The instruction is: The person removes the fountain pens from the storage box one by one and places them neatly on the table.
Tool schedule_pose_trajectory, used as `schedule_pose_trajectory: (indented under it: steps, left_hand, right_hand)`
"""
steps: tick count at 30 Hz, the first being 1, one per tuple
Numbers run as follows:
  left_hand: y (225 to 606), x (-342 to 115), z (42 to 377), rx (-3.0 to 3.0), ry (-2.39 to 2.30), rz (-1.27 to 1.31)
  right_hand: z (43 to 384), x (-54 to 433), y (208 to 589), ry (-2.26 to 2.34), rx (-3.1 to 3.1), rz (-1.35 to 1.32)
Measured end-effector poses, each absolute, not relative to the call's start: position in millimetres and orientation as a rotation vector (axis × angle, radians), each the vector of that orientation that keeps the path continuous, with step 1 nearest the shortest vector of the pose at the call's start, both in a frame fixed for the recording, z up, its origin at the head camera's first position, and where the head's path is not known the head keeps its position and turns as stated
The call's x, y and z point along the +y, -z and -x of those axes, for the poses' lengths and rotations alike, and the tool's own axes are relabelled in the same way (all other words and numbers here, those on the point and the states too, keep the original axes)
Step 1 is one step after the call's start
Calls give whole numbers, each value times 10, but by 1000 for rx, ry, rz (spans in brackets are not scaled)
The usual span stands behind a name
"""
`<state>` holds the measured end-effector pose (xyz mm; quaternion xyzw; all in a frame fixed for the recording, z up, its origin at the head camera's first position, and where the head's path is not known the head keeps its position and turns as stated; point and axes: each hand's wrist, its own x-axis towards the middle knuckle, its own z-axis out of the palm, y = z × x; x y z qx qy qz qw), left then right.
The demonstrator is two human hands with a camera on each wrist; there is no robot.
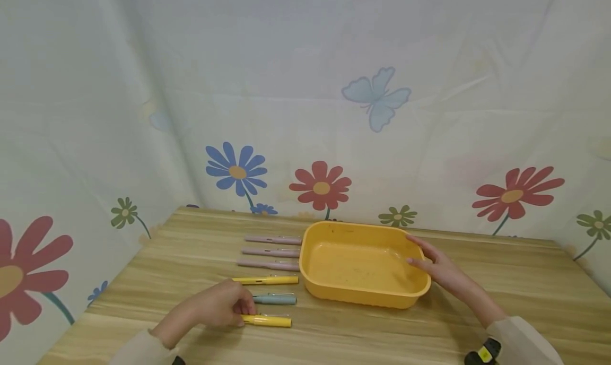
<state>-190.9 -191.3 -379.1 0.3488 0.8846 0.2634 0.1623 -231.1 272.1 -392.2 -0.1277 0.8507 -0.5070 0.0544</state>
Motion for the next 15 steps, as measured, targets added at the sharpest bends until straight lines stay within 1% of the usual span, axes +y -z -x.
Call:
schedule_pose_trajectory:
  steps: [5, 15]
  left_hand:
    - [3783, -1900, 1884, 2549, -727, -1030]
    - [3794, -1875, 1871, 2577, -698, -1029]
  right_hand:
    - [2306, 2733, 3931, 1531, 2581, 389]
    - [2275, 2848, 3936, 1662, 2403, 370]
